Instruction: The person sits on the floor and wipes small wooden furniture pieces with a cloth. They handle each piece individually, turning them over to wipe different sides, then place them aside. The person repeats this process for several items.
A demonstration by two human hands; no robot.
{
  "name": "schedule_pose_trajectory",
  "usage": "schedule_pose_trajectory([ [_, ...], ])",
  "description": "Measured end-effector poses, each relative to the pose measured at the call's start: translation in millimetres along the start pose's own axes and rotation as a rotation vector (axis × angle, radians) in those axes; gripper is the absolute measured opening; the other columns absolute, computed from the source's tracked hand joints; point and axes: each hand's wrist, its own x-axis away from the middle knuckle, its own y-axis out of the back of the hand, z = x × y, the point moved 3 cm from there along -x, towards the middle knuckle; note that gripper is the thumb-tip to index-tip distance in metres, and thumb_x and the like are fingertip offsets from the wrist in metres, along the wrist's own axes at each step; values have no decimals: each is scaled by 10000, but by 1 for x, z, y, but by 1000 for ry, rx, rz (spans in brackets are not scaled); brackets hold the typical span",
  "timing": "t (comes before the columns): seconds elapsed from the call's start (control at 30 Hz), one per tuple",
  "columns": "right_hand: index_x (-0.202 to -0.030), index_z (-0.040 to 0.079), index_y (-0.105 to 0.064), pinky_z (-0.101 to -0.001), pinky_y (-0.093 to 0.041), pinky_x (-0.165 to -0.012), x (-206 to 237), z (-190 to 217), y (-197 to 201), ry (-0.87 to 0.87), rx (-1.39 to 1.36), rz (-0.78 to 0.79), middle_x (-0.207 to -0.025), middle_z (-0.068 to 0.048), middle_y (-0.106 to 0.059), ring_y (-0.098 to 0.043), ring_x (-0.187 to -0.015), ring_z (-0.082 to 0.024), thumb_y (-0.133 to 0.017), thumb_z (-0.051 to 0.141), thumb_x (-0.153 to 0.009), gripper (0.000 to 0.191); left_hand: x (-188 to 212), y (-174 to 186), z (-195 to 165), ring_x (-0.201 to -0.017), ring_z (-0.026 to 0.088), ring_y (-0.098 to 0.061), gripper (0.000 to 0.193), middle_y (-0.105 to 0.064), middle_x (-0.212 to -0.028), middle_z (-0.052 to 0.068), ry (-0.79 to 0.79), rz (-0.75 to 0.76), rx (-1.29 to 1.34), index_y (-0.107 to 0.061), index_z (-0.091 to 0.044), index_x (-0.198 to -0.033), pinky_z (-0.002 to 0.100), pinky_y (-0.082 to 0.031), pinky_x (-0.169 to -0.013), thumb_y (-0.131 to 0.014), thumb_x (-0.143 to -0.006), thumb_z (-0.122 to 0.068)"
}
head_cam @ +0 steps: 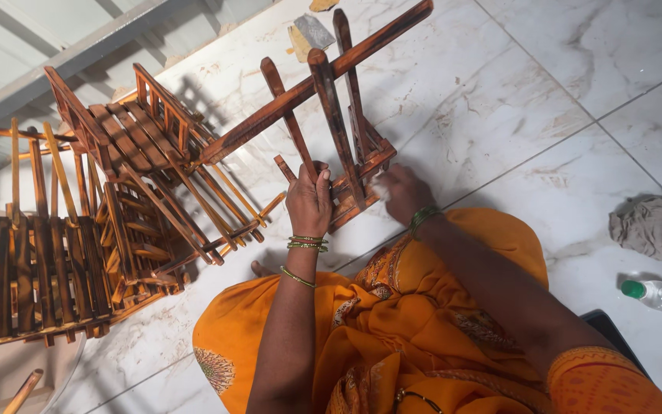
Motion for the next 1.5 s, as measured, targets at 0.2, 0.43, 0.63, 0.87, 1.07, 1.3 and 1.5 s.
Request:
schedule_pose_trajectory([
  [0.2,-1023,163,-742,-436,-561,-893,7,-5,-16,20,33,-27,-1146,-74,-636,-631,-1108,-292,-635,-20,-744,350,2,2,-4,-807,297,-661,240,-701,-864,83,-25,10,18,-630,-94,-1128,430,-510,-805,-520,-1097,-305],
  [0.43,-1196,96,-678,-474,-531,-986,-11,-32,47,-123,73,-302,-1189,-140,-613,-593,-1143,-372,-629,-3,-742,468,5,0,-1,-776,307,-645,253,-683,-830,98,33,36,-24,-644,-83,-1142,434,-500,-741,-513,-1083,-292],
  [0.63,-1242,123,-693,-439,-528,-962,-3,35,76,320,17,-399,-1187,-116,-626,-600,-1111,-331,-639,-71,-736,544,5,-3,0,-739,296,-631,231,-691,-795,81,36,21,-9,-651,-88,-1126,424,-497,-726,-542,-1065,-282],
  [0.87,-1162,115,-710,-415,-545,-988,-2,52,75,494,-61,-317,-1220,-85,-672,-643,-1113,-299,-613,-64,-818,400,7,-1,-2,-730,274,-629,223,-685,-791,64,15,-4,21,-650,-95,-1107,403,-493,-728,-542,-1074,-288],
  [1.07,-1113,116,-729,-431,-534,-1004,-15,13,87,85,12,-424,-1186,-82,-682,-641,-1107,-329,-631,-16,-817,339,7,-1,-3,-705,261,-607,229,-676,-768,51,22,7,7,-649,-108,-1114,398,-481,-715,-538,-1078,-306],
  [1.3,-1131,103,-730,-427,-526,-985,-7,37,80,252,-106,-360,-1156,-86,-692,-648,-1093,-318,-678,49,-837,304,7,-2,-2,-692,237,-593,239,-675,-772,38,21,4,10,-643,-113,-1118,388,-469,-706,-530,-1086,-321],
  [1.5,-1099,136,-762,-403,-537,-988,-10,18,56,150,-48,-363,-1164,-58,-719,-654,-1093,-289,-755,27,-857,265,7,-2,0,-694,234,-592,243,-674,-768,40,22,6,5,-647,-109,-1115,382,-476,-715,-533,-1084,-322],
])
